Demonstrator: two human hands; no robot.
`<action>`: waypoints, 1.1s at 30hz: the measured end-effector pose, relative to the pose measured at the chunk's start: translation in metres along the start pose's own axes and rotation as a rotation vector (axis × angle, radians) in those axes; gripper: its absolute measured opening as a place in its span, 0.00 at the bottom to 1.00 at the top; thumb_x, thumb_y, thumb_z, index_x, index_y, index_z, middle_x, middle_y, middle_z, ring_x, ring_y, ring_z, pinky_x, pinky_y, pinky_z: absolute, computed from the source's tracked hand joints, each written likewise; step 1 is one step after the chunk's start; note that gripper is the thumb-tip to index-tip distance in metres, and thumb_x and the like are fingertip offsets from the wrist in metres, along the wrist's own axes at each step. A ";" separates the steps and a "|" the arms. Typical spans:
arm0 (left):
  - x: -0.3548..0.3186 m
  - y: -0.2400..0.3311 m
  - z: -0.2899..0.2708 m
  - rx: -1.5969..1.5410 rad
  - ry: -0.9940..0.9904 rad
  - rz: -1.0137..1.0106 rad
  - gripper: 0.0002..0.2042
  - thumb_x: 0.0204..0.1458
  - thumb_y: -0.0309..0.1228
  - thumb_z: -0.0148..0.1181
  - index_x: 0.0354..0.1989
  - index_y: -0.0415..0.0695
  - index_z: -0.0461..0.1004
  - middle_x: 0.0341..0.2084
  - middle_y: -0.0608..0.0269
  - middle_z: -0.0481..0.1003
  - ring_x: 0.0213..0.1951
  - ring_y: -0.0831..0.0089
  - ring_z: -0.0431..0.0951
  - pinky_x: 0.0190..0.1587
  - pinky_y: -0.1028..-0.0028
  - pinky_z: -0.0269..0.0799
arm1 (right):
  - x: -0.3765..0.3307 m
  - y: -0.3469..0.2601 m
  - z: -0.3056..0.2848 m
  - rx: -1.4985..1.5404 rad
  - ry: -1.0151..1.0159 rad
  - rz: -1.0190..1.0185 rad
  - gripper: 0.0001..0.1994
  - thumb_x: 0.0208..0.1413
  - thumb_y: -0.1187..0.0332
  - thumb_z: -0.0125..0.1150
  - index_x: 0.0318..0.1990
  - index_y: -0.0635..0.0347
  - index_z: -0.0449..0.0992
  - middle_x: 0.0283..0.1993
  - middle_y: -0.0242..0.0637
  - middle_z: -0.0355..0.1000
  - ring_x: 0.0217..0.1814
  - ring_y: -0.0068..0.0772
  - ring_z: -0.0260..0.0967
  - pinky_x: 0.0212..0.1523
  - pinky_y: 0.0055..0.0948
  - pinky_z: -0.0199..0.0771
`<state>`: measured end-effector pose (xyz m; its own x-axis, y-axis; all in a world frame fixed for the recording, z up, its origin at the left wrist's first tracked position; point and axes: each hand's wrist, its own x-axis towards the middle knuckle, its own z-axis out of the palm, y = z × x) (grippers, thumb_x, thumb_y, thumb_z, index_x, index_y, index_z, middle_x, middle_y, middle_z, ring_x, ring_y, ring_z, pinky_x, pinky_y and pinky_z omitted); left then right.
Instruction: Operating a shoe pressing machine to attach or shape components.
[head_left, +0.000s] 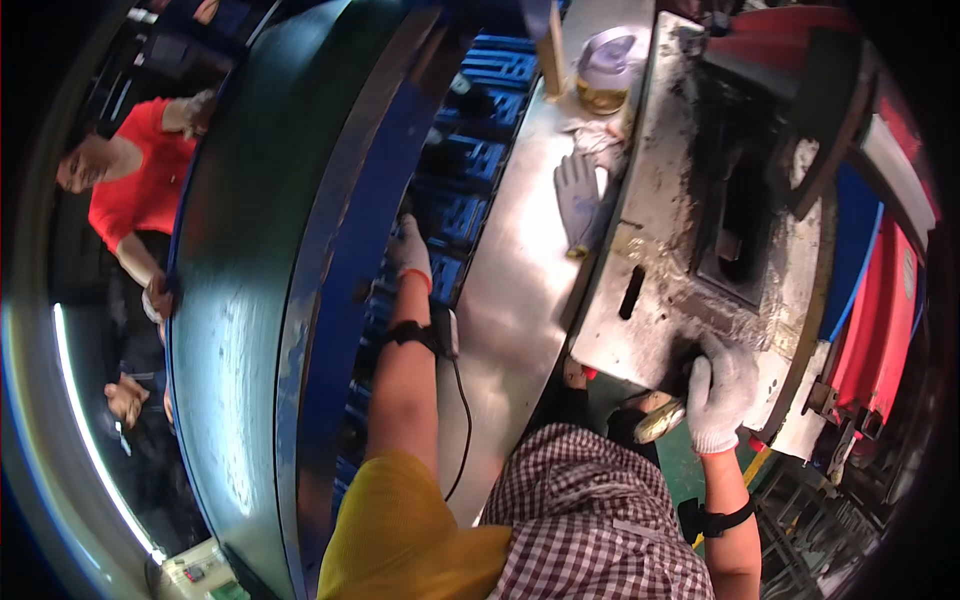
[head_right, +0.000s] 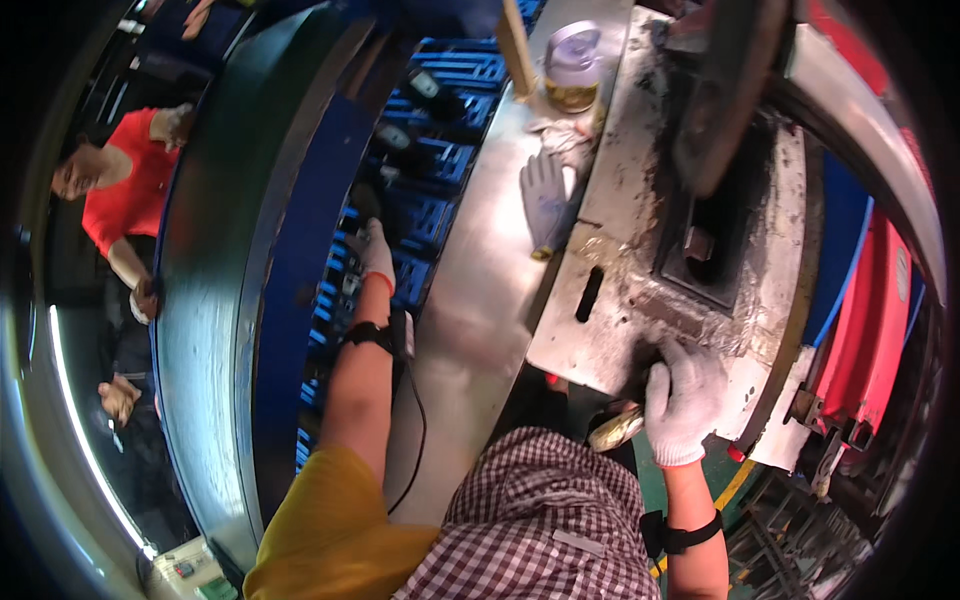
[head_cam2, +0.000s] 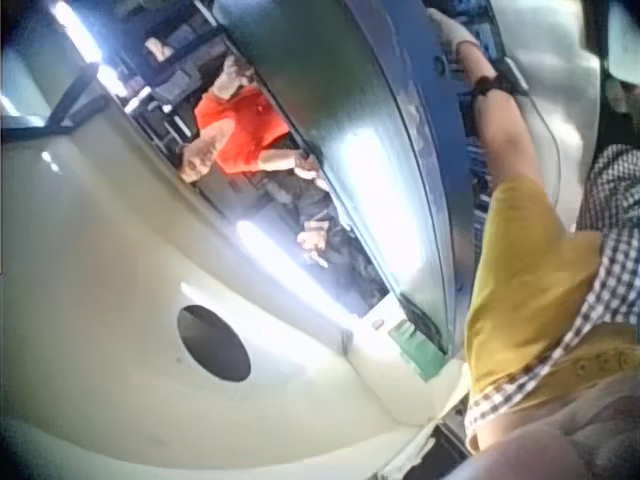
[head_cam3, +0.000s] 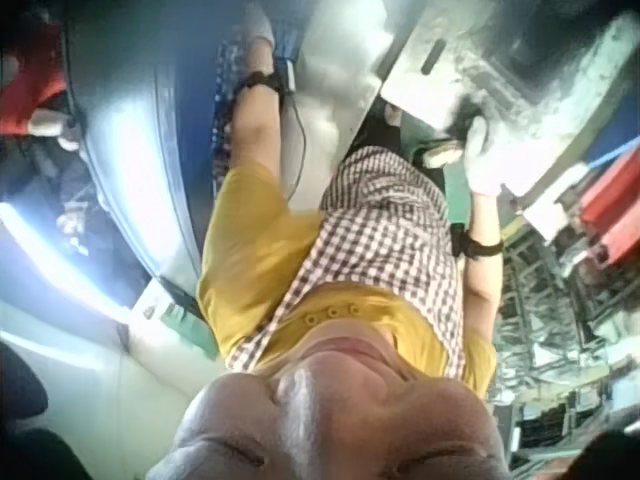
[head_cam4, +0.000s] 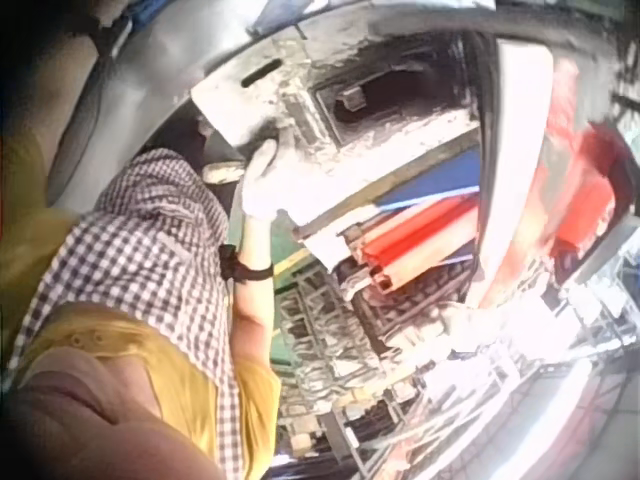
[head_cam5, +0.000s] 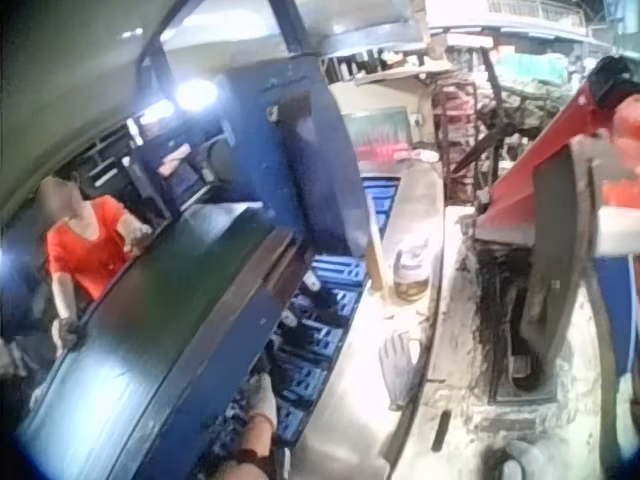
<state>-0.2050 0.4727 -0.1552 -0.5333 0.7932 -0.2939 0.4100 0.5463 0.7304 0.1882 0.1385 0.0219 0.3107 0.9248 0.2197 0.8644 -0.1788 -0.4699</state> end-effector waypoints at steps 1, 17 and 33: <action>-0.019 -0.012 -0.012 0.085 0.233 0.185 0.42 0.62 0.58 0.57 0.73 0.35 0.56 0.72 0.40 0.60 0.71 0.45 0.63 0.73 0.57 0.58 | 0.000 0.001 0.001 -0.030 0.049 -0.015 0.15 0.56 0.72 0.61 0.51 0.60 0.81 0.47 0.48 0.78 0.51 0.55 0.74 0.59 0.48 0.70; 0.024 -0.269 -0.258 -0.801 -0.334 -0.634 0.21 0.62 0.50 0.57 0.56 0.52 0.78 0.55 0.64 0.80 0.56 0.58 0.78 0.61 0.48 0.70 | -0.005 0.000 0.006 -0.082 0.027 -0.061 0.13 0.60 0.72 0.61 0.51 0.59 0.82 0.42 0.46 0.77 0.48 0.52 0.72 0.56 0.44 0.70; -0.256 -0.021 -0.113 -1.049 -1.052 -0.314 0.37 0.52 0.40 0.58 0.72 0.37 0.61 0.67 0.51 0.69 0.66 0.53 0.71 0.70 0.54 0.66 | 0.019 -0.057 -0.008 0.771 -0.521 -0.013 0.40 0.60 0.61 0.66 0.76 0.65 0.56 0.76 0.59 0.57 0.78 0.58 0.55 0.76 0.43 0.56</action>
<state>-0.1606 0.2277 -0.0262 0.4440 0.7578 -0.4781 -0.5542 0.6515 0.5180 0.1474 0.1633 0.0596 -0.0757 0.9926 -0.0949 0.3067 -0.0673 -0.9494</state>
